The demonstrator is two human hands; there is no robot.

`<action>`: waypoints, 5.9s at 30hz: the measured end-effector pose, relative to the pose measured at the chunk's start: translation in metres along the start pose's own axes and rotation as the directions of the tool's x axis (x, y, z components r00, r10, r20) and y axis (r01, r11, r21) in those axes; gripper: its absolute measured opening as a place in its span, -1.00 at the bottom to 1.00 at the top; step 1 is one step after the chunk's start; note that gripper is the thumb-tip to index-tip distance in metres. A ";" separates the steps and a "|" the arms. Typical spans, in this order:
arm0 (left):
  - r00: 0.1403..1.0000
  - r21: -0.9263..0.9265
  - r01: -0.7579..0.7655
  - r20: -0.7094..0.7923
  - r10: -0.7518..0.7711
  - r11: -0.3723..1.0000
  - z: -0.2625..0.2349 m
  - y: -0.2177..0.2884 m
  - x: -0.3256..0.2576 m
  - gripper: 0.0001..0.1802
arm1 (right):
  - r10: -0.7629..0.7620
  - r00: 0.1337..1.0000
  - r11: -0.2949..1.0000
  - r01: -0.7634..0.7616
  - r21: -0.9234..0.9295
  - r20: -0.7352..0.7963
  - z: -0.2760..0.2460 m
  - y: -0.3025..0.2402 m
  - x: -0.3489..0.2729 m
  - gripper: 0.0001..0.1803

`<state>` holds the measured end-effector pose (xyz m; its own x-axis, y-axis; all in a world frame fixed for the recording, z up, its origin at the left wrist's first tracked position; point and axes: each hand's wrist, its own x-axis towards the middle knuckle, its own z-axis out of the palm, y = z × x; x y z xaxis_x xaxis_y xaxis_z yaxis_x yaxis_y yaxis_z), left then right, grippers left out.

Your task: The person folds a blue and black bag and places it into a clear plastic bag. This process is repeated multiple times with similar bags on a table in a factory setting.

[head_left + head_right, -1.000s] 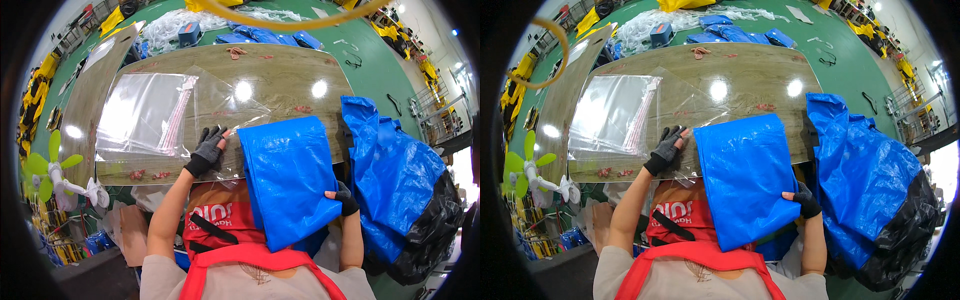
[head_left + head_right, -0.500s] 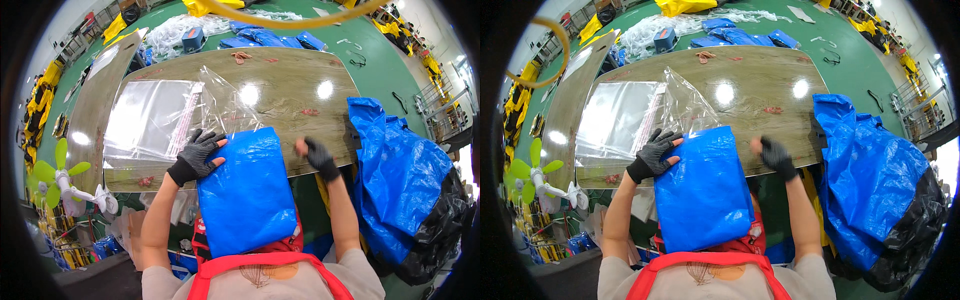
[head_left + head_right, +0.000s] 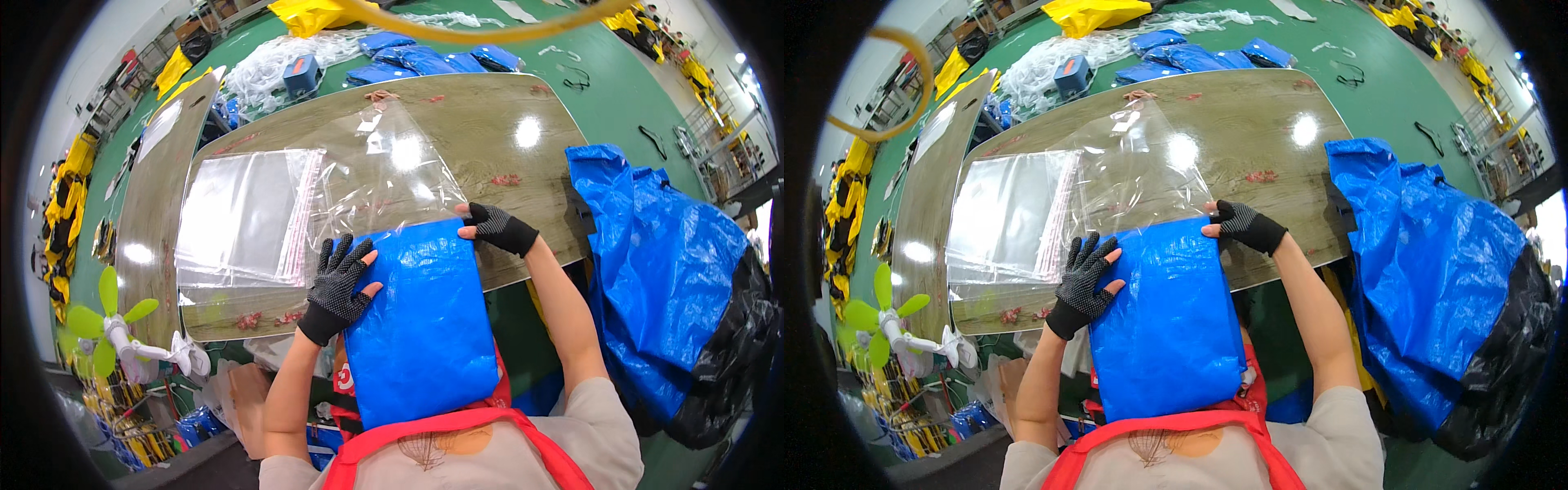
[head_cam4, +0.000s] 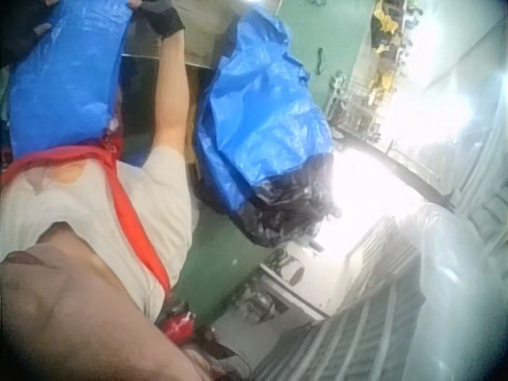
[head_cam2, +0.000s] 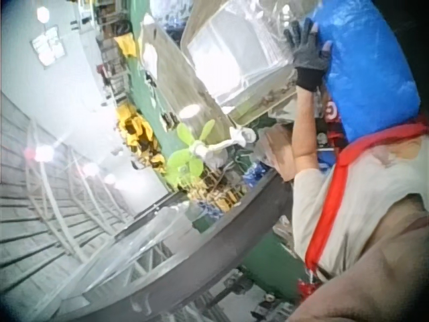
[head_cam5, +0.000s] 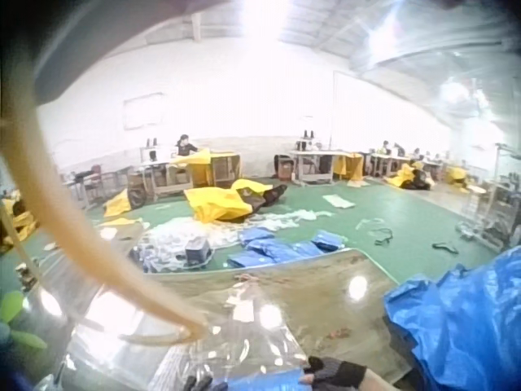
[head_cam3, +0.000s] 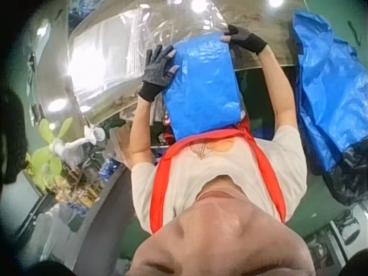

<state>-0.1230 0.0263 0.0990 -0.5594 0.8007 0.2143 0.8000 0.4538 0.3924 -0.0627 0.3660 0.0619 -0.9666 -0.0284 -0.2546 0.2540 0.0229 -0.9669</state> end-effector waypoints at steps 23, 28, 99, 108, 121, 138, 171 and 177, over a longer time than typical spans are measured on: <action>0.975 -0.123 0.116 -0.173 -0.137 0.986 0.028 -0.009 -0.017 -0.48 | 0.094 0.994 0.984 -0.085 0.155 -0.053 0.040 -0.001 -0.014 -0.33; 0.744 -0.920 0.324 0.392 -0.541 -0.221 0.022 -0.041 -0.023 -0.12 | -0.002 0.995 0.950 0.033 0.312 -0.097 0.087 -0.016 -0.059 -0.24; 0.661 -0.850 0.476 0.514 -0.547 -0.224 0.020 0.003 -0.066 -0.29 | -0.060 0.994 0.972 0.080 0.223 -0.095 0.129 0.035 -0.147 -0.42; 0.750 -0.834 0.552 0.498 -0.435 -0.003 0.083 0.036 -0.202 0.05 | -0.027 1.000 0.901 0.020 0.433 0.009 0.138 0.023 -0.190 -0.19; 0.773 -0.955 0.206 0.027 -0.634 0.212 0.101 0.100 -0.094 -0.17 | -0.459 0.783 0.856 0.516 0.028 -0.420 0.089 0.001 -0.146 0.07; 0.752 -0.988 0.148 0.134 -0.645 -0.033 0.137 0.108 -0.070 -0.31 | -0.150 0.882 0.605 0.439 0.664 -0.447 0.069 0.008 -0.109 0.07; 0.975 -0.611 -0.060 -0.207 -0.086 0.789 0.034 0.120 0.051 -0.32 | -0.277 0.566 0.707 0.667 0.234 -0.776 0.051 -0.045 -0.127 -0.09; 0.921 -0.981 0.042 -0.036 -0.389 0.189 0.056 0.117 0.035 0.02 | -0.271 0.484 0.523 0.800 0.295 -0.832 0.074 -0.056 -0.099 -0.24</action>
<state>-0.0370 0.1297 0.1021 -0.8338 0.5466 0.0767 -0.0851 -0.2645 0.9606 0.0214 0.2933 0.1401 -0.5641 0.8118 0.1509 -0.6305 -0.3055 -0.7135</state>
